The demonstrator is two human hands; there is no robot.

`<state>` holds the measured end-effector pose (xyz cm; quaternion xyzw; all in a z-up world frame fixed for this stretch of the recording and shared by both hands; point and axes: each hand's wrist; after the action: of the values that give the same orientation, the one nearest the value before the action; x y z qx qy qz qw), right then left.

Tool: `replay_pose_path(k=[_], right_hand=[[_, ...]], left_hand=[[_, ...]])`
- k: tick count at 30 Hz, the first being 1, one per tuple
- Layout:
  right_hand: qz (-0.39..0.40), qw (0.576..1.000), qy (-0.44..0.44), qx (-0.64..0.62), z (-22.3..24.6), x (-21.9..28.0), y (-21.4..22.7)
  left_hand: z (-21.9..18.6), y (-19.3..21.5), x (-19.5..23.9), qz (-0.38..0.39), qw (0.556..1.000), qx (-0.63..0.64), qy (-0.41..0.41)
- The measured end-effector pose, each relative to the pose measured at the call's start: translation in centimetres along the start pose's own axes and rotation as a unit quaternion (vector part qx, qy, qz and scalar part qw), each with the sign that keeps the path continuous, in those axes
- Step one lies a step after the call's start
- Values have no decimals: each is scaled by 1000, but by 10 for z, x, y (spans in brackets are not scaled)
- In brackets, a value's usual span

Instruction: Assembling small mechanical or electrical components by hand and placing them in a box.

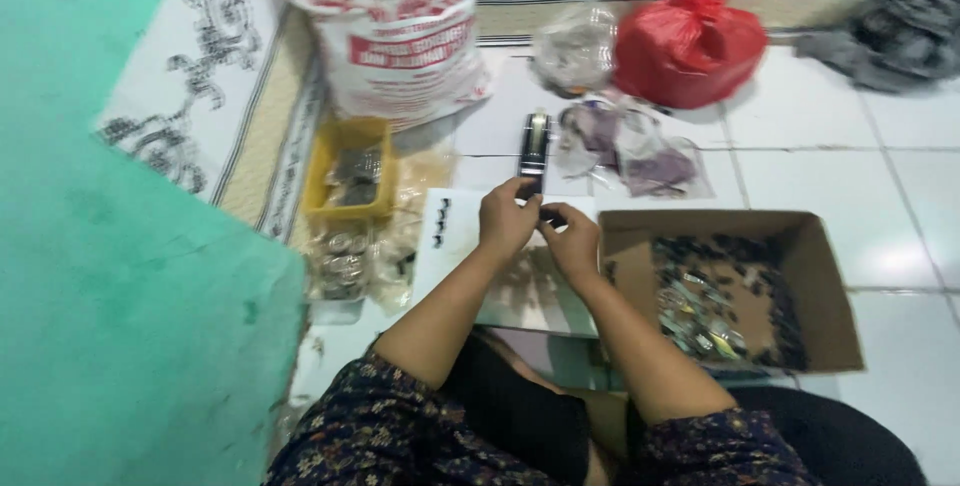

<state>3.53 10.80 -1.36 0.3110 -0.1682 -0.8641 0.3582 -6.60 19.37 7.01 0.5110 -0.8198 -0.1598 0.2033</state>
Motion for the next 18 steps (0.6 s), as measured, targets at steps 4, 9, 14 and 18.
replay_pose_path(k=[4,9,14,18], right_hand=[[-20,996,-78,45,-41,-8,102],[38,978,-133,154,-101,4,223],[44,954,-245,166,-133,39,291],[21,931,-337,142,-153,67,303]], left_hand=[[-27,-98,7,57,998,-15,-39],[-62,-194,50,163,985,-52,-35],[-52,-261,83,234,969,-75,-3],[-40,-291,83,255,958,-129,38]])
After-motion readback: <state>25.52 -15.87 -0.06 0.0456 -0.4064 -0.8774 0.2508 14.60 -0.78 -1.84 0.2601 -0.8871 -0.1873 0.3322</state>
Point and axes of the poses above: each hand's wrist, its own x-axis away from the middle knuckle, its own y-axis out of the back of the hand, z = x × y, and after that the axes turned 13 degrees about y, right-handed
